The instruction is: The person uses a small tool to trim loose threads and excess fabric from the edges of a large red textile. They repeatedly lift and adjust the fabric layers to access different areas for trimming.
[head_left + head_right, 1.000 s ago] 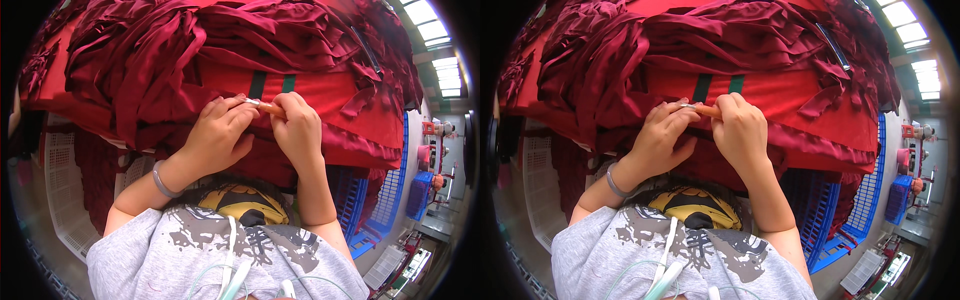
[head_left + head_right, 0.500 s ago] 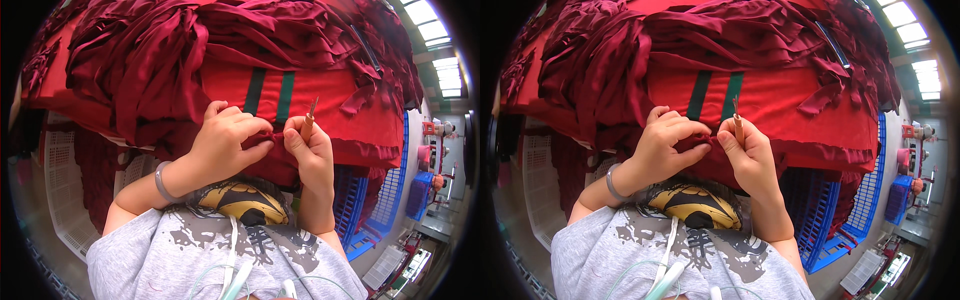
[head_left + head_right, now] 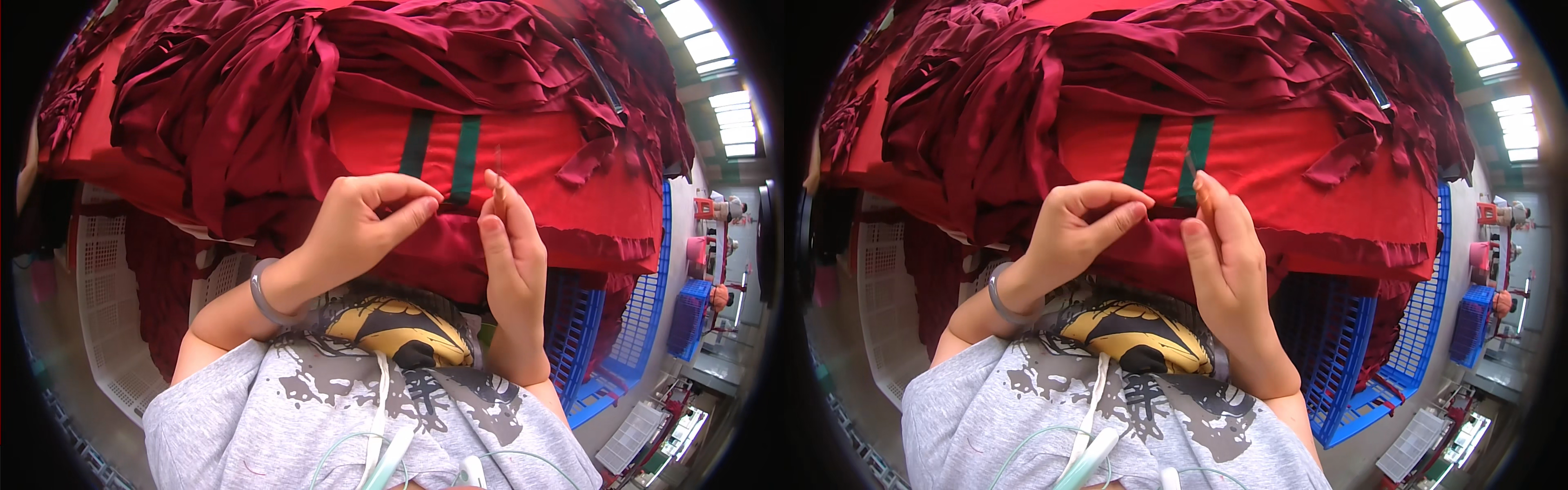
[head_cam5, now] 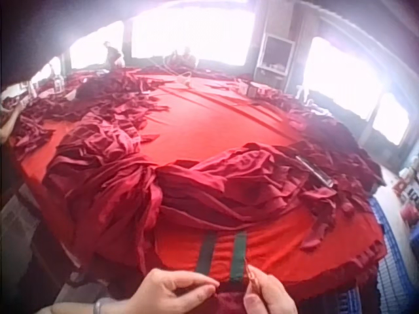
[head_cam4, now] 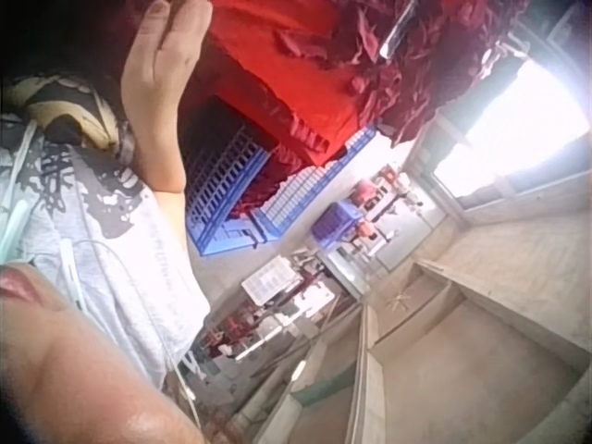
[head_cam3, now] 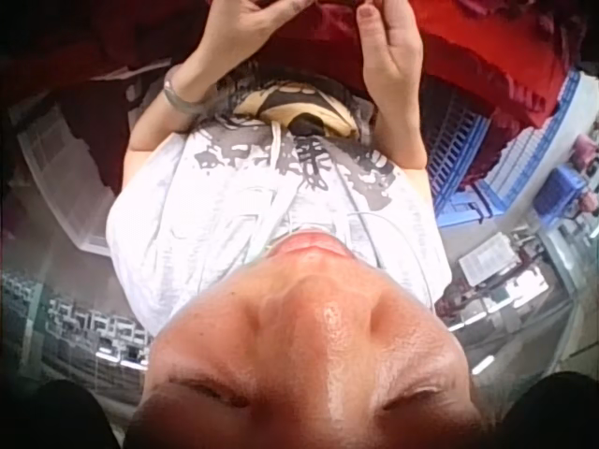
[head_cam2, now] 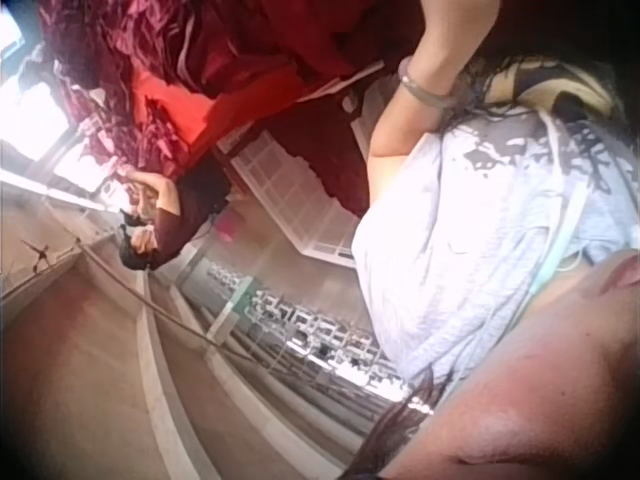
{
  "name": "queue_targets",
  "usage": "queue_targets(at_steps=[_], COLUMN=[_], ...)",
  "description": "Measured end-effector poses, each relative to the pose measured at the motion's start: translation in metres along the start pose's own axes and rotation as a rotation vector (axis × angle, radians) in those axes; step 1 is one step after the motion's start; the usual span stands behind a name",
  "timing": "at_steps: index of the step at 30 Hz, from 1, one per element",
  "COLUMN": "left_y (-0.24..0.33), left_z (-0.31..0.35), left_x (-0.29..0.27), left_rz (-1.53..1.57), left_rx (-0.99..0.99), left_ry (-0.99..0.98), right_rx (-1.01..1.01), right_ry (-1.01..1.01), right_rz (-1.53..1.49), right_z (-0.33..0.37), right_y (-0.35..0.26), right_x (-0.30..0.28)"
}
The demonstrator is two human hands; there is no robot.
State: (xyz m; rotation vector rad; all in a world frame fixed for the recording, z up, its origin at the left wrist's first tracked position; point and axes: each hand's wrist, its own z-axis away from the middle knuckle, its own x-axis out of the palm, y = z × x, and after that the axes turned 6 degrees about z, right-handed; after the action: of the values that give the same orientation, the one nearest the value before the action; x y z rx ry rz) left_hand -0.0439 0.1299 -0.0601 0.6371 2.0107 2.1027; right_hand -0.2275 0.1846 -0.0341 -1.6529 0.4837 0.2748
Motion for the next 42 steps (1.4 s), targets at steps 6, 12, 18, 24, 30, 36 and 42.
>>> queue_targets(at_steps=[6,12,18,24,30,36,42], left_y=[-0.012,-0.012,-0.014,-0.013,-0.012,-0.016,-0.019], left_z=[-0.004,-0.004,-0.003,-0.006,-0.006,-0.006,-0.008], left_x=[-0.008,-0.010,-0.008,-0.009,-0.006,-0.005,-0.006], left_rz=[0.090,0.084,-0.115,-0.171,-0.239,-0.194,-0.124], left_rx=[0.069,0.058,0.244,0.301,0.369,0.355,0.314], left_ry=[-0.005,-0.019,-0.024,-0.017,-0.041,0.012,-0.004], right_rx=[-0.130,-0.164,-0.128,-0.117,-0.163,-0.134,-0.149], right_ry=[-0.116,-0.098,-0.038,-0.104,-0.087,-0.042,-0.104], right_rz=[0.345,0.485,0.436,0.411,0.429,0.409,0.400], right_z=[0.016,0.021,0.021,0.025,0.020,0.019,0.019], right_y=[-0.007,-0.010,-0.014,-0.018,-0.015,-0.012,-0.015], right_x=[-0.009,-0.009,-0.008,-0.010,-0.002,-0.001,-0.001])
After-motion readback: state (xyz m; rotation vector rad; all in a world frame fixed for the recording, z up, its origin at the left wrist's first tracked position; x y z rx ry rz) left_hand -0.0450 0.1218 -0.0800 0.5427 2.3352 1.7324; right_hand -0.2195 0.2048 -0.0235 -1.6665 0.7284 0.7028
